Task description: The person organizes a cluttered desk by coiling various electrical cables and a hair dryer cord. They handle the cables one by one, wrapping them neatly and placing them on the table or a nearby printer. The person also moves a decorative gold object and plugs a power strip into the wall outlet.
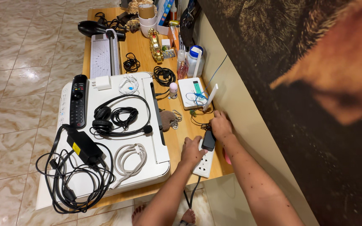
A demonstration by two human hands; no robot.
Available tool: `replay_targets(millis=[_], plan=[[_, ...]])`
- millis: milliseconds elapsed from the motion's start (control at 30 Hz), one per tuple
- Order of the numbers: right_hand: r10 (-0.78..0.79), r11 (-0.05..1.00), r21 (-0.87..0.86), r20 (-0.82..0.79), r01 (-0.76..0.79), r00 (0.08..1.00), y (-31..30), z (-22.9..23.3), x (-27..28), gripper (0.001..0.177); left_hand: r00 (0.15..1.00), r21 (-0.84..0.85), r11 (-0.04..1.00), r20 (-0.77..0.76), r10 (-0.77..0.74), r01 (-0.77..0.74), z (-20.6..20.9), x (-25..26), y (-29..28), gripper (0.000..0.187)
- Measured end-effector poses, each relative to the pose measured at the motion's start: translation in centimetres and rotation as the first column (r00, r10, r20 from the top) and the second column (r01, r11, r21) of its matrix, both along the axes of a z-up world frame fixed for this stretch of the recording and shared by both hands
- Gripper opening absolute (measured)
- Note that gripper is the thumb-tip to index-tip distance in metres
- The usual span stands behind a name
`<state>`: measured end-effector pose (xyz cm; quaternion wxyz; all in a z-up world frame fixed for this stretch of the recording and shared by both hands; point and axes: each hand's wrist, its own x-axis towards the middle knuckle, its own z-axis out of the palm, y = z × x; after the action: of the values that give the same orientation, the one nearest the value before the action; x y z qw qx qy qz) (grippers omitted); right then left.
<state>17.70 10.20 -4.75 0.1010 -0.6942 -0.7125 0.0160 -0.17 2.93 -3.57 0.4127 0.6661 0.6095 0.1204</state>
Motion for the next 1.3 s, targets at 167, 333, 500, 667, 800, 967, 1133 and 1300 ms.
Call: replay_targets(millis=[167,333,500,667,800,967,1133,1300], plan=[[-0.024,0.988,-0.151,0.009,0.025,1.000,0.2,0.0,0.0,0.017,0.997,-0.064,0.995,0.005,0.076,-0.075,1.1,1.1,1.3,0.077],[0.077,0.971,0.239,-0.265,-0.012,0.961,-0.9,-0.1,-1.4,0.039,0.971,-0.037,0.978,0.120,0.208,-0.205,0.7,3.9,2.4,0.091],[-0.350,0.933,-0.021,-0.274,0.358,0.896,-4.8,3.4,-4.9,0.063,0.855,0.102,0.872,0.279,0.437,-0.479,-1.4,4.7,4.5,0.069],[-0.535,0.816,-0.369,-0.192,0.445,0.823,-6.0,3.7,-5.6,0.123,0.890,0.281,0.882,0.370,0.265,-0.379,-3.4,2.9,6.6,0.067],[-0.522,0.834,-0.326,-0.202,0.445,0.829,-6.8,1.6,-5.2,0.135,0.959,0.163,0.966,0.238,0.157,-0.198,-3.1,2.7,7.2,0.084],[-0.507,0.860,-0.280,-0.375,0.426,0.777,-7.6,1.8,-5.3,0.128,0.994,0.073,0.995,0.099,0.053,-0.061,-1.0,2.9,6.4,0.091],[-0.461,0.876,-0.191,-0.598,0.442,0.656,-8.2,3.9,-4.6,0.111,1.000,0.204,0.979,0.013,-0.021,0.018,-4.3,3.1,6.3,0.052],[-0.393,0.881,-0.079,-0.674,0.467,0.625,-7.0,4.2,-4.4,0.108,0.972,0.276,0.956,0.183,-0.150,0.095,-7.5,3.7,6.3,0.049]])
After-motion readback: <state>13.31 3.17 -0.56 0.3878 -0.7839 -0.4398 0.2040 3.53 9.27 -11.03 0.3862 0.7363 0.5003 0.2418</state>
